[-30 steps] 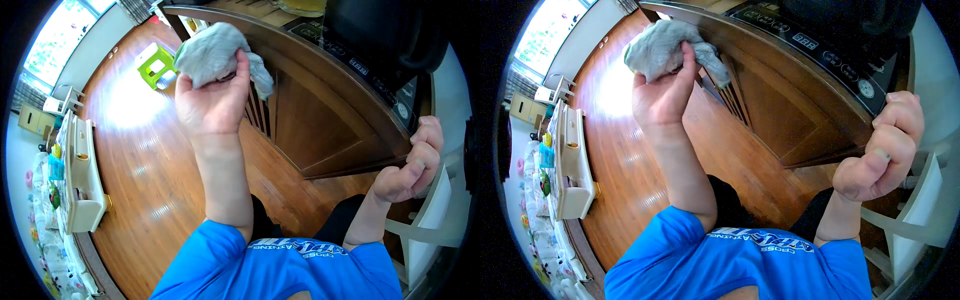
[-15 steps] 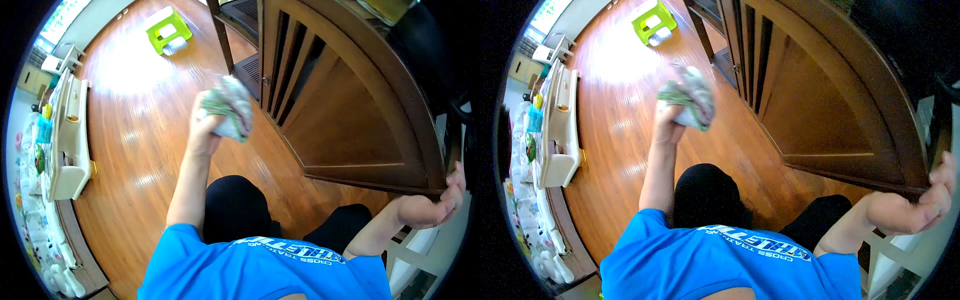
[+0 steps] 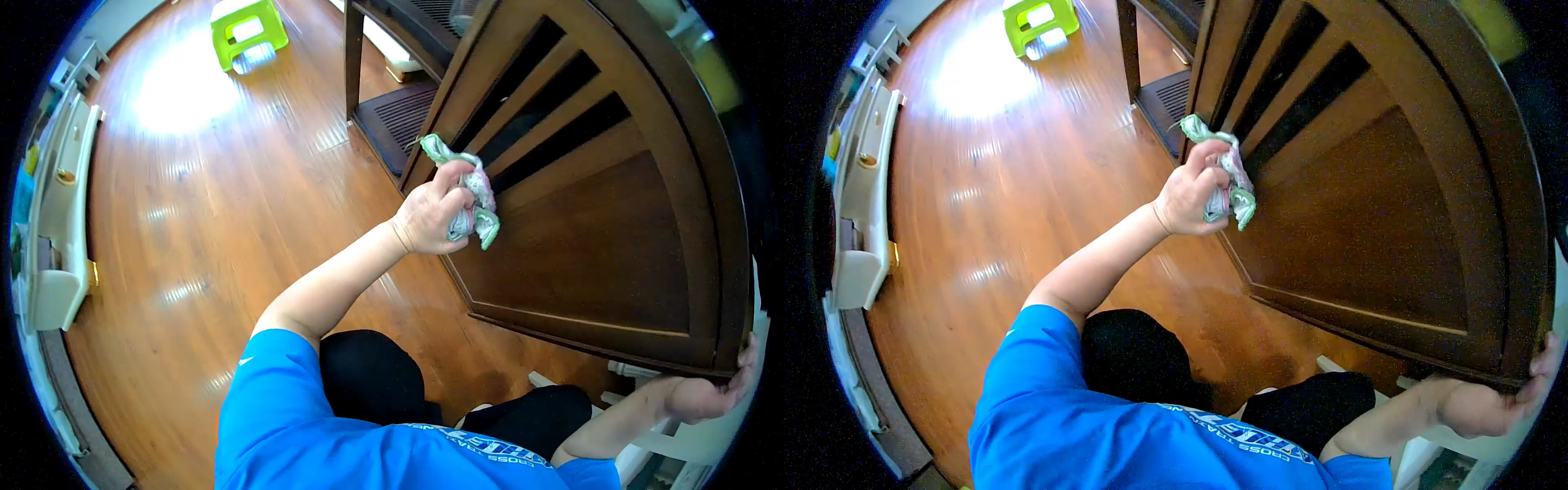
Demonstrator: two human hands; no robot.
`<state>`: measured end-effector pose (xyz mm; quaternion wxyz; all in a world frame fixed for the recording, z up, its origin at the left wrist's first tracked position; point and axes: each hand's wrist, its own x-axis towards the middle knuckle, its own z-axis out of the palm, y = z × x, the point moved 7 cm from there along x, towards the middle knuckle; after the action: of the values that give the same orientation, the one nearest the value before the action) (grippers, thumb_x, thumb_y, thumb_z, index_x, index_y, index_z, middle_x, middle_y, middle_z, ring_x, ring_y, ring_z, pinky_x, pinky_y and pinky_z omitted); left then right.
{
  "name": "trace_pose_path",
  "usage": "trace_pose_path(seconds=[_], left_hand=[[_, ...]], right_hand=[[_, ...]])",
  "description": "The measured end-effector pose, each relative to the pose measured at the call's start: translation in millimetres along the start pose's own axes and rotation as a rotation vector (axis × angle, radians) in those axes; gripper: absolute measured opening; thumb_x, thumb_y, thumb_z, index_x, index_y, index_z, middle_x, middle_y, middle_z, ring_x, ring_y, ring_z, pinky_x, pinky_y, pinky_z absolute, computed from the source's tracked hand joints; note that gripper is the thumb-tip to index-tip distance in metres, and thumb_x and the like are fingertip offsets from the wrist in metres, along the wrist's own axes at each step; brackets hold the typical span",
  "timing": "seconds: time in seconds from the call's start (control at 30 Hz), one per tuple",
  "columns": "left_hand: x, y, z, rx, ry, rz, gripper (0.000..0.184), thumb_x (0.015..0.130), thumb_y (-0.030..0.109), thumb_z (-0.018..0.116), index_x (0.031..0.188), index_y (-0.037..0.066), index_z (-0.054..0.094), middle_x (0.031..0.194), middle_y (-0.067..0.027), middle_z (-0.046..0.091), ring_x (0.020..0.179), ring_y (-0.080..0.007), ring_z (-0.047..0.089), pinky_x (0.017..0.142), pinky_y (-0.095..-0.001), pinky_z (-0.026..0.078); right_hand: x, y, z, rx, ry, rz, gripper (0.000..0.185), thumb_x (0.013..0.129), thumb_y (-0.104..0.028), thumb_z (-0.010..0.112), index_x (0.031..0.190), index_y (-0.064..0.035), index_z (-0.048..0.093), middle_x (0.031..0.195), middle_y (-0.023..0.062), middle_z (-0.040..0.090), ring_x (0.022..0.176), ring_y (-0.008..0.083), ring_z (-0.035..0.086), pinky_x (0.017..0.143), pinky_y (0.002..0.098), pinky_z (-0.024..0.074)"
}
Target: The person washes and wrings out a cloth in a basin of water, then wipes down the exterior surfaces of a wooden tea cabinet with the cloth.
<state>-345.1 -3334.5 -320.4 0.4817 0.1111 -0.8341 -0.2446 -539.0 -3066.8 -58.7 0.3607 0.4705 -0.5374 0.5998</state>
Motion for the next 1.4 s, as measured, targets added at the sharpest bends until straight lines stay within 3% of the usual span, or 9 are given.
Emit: trace_pose_path(seconds=[0.2,0.4,0.6,0.67,0.73,0.8,0.87,1.3,1.4], left_hand=[[-61.6,-47.6,42.6,0.165,-0.179,-0.025,0.045,0.055,0.020,0.071,0.092,0.008,0.048,0.118,-0.0209,0.037,0.075,-0.0306,0.057,0.065,-0.0374,0.049],[-128.5,-96.7,89.5,0.234,-0.586,-0.287,0.047,0.062,0.020,0.068,0.100,0.006,0.046,0.121,-0.0212,0.034,0.081,-0.0329,0.057,0.072,-0.0386,0.049],[-137.7,-103.3,90.7,0.180,-0.657,-0.322,0.044,0.060,0.009,0.068,0.097,0.004,0.046,0.125,-0.0203,0.031,0.088,-0.0361,0.055,0.078,-0.0401,0.047],[-133.7,-98.4,75.1,0.127,-0.386,-0.252,0.038,0.060,0.007,0.067,0.091,0.003,0.046,0.123,-0.0201,0.033,0.089,-0.0376,0.054,0.078,-0.0416,0.046],[-141.3,-90.8,62.4,0.123,-0.375,-0.316,0.035,0.059,0.004,0.067,0.085,0.004,0.043,0.117,-0.0197,0.036,0.096,-0.0377,0.049,0.081,-0.0420,0.044],[-144.8,-93.5,26.3,0.165,0.035,-0.480,0.041,0.057,0.005,0.069,0.090,0.005,0.044,0.110,-0.0201,0.039,0.104,-0.0369,0.043,0.088,-0.0399,0.040],[-145.3,-96.0,14.0,0.062,0.197,-0.597,0.041,0.056,0.004,0.067,0.088,0.005,0.041,0.108,-0.0195,0.039,0.104,-0.0349,0.041,0.090,-0.0388,0.037],[-96.3,-113.4,35.3,-0.086,0.294,-0.748,0.034,0.057,0.008,0.060,0.084,0.004,0.040,0.096,-0.0129,0.038,0.094,-0.0293,0.042,0.087,-0.0336,0.036],[-83.1,-112.9,30.6,-0.223,0.294,-0.722,0.033,0.057,0.007,0.059,0.085,0.004,0.040,0.097,-0.0128,0.038,0.095,-0.0295,0.042,0.089,-0.0331,0.035]], right_hand=[[5.3,13.8,-3.6,0.241,0.042,0.099,0.035,0.086,-0.017,0.028,0.097,0.0017,0.056,0.106,0.0161,0.055,0.103,0.0254,0.052,0.095,0.0417,0.0403],[6.4,6.8,7.2,0.293,0.029,0.054,0.032,0.084,-0.017,0.031,0.086,0.0008,0.058,0.095,0.0131,0.057,0.092,0.0229,0.054,0.088,0.0376,0.0434],[8.2,9.3,7.6,0.337,0.013,0.011,0.029,0.084,-0.015,0.030,0.078,-0.0014,0.056,0.095,0.0130,0.057,0.092,0.0229,0.054,0.088,0.0380,0.0441],[8.4,10.9,2.1,0.271,-0.008,0.012,0.032,0.084,-0.015,0.027,0.080,-0.0018,0.056,0.096,0.0127,0.058,0.094,0.0229,0.054,0.089,0.0384,0.0440],[10.9,16.8,-4.3,0.204,-0.005,0.013,0.036,0.083,-0.015,0.024,0.086,-0.0001,0.056,0.099,0.0149,0.058,0.095,0.0241,0.055,0.089,0.0392,0.0446],[13.0,21.5,-8.3,0.121,0.020,0.021,0.039,0.083,-0.014,0.022,0.089,0.0011,0.056,0.100,0.0163,0.058,0.096,0.0250,0.055,0.089,0.0396,0.0450],[16.9,33.5,-20.9,0.121,0.113,0.072,0.040,0.082,-0.014,0.022,0.095,0.0021,0.057,0.102,0.0181,0.057,0.097,0.0265,0.055,0.088,0.0404,0.0457],[7.0,28.9,-38.0,-0.038,0.178,-0.100,0.042,0.086,-0.018,0.025,0.102,0.0033,0.057,0.104,0.0175,0.058,0.098,0.0238,0.055,0.094,0.0358,0.0406],[-7.1,10.3,-9.3,-0.186,0.328,0.135,0.040,0.087,-0.020,0.025,0.099,0.0016,0.056,0.107,0.0161,0.056,0.102,0.0236,0.052,0.096,0.0370,0.0374]])
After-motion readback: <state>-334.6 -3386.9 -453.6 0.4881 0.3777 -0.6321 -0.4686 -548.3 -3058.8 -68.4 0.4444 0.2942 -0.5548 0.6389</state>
